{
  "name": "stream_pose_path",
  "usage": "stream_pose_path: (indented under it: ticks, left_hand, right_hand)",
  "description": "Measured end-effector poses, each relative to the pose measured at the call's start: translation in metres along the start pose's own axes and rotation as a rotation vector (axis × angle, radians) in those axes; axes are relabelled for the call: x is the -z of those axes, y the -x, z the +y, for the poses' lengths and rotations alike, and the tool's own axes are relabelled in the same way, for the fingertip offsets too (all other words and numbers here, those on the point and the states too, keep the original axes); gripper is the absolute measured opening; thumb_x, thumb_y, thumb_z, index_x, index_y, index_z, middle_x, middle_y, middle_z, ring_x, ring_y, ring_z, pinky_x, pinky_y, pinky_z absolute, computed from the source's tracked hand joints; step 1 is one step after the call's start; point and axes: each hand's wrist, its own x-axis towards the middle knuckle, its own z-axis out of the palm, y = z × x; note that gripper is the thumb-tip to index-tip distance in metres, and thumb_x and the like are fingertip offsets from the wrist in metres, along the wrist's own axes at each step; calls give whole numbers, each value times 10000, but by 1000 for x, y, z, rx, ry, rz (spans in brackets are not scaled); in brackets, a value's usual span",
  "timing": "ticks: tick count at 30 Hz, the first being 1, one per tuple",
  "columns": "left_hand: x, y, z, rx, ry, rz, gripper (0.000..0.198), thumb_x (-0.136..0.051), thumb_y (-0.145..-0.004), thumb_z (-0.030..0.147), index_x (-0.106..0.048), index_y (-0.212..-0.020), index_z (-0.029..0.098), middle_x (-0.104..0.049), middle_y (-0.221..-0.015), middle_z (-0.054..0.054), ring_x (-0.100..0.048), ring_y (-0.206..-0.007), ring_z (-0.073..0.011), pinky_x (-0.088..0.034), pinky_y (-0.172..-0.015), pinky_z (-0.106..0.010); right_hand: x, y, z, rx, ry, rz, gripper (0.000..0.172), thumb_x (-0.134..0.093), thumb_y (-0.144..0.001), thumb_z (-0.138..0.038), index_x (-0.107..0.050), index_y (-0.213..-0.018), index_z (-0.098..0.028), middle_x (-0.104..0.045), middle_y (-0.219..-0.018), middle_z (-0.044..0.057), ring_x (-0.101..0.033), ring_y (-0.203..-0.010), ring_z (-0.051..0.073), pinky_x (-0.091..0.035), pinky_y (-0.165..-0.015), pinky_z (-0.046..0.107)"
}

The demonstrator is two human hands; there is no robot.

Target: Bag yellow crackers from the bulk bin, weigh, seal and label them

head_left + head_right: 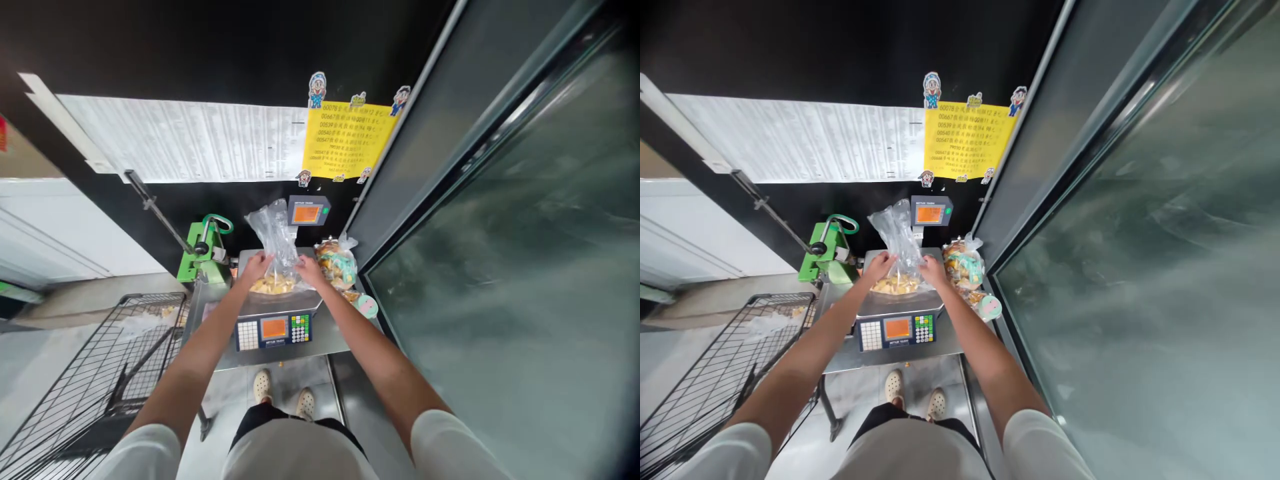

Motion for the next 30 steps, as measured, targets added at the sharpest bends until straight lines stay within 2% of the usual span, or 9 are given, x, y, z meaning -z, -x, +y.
stream_pose_path:
  ticks: [4,8,12,14,16,19,23,26,30]
  left_hand:
    - [6,9,-9,14,-13,37,485,-540,-962,583,-609,-1178,155,-671,-926,-76,-615,-879,-222,-448,-845,-337]
    - [16,43,-12,-103,-46,65,381,-637,-914,479,-637,-1153,182,-693,-1082,-126,-629,-1050,-274,-450,-994,-402]
    - [22,102,2,-122,-42,273,373,-513,-988,454,-610,-1231,187,-644,-1266,-168,-570,-1211,-315,-391,-1089,-446]
    - [17,142,8,-105,44,191,329,-475,-1008,475,-622,-1150,216,-680,-1137,-123,-620,-1073,-281,-446,-995,-401]
    - [3,185,7,-28,140,74,328,-460,-1004,521,-631,-987,241,-681,-948,-74,-629,-902,-253,-472,-876,-363]
    - [-36,245,-14,105,258,-86,418,-452,-968,602,-584,-788,249,-639,-795,-48,-610,-785,-235,-473,-778,-346]
    - [-93,299,-52,397,360,-224,499,-479,-839,730,-584,-775,247,-594,-668,-25,-567,-618,-218,-446,-619,-342]
    - [-120,322,-59,429,352,-310,463,-494,-827,685,-587,-762,236,-582,-642,-14,-546,-587,-198,-432,-599,-332]
    - [-136,339,-47,386,288,-365,362,-518,-833,569,-591,-758,223,-580,-625,-6,-535,-576,-178,-420,-603,-315]
  right_hand:
    - [-6,-3,13,-22,-9,78,284,-663,-887,-394,-729,-1034,-159,-714,-877,36,-635,-823,197,-443,-757,272]
    - [1,12,12,-33,-93,91,428,-657,-876,-531,-722,-1089,-166,-733,-937,55,-659,-865,222,-479,-805,301]
    - [16,68,11,-21,-248,231,536,-654,-872,-580,-663,-1228,-179,-709,-1222,121,-644,-1136,277,-491,-973,372]
    - [19,116,21,-23,-341,232,447,-599,-914,-565,-678,-1143,-189,-721,-1159,117,-658,-1110,278,-504,-965,391]
    - [13,171,40,-85,-415,153,386,-612,-894,-555,-683,-1048,-209,-733,-1036,94,-682,-1000,273,-533,-887,388]
    - [-12,247,79,-331,-577,-33,333,-601,-844,-558,-641,-855,-228,-685,-771,44,-659,-710,232,-531,-647,344]
    - [-50,309,117,-654,-543,-362,183,-596,-744,-410,-603,-751,-227,-644,-637,8,-599,-529,182,-441,-489,276]
    - [-67,329,121,-599,-491,-510,120,-549,-738,-331,-576,-700,-220,-617,-584,-10,-550,-466,150,-404,-465,249]
    - [-80,340,118,-435,-448,-562,127,-521,-756,-276,-577,-663,-209,-569,-536,-22,-500,-458,130,-374,-470,232]
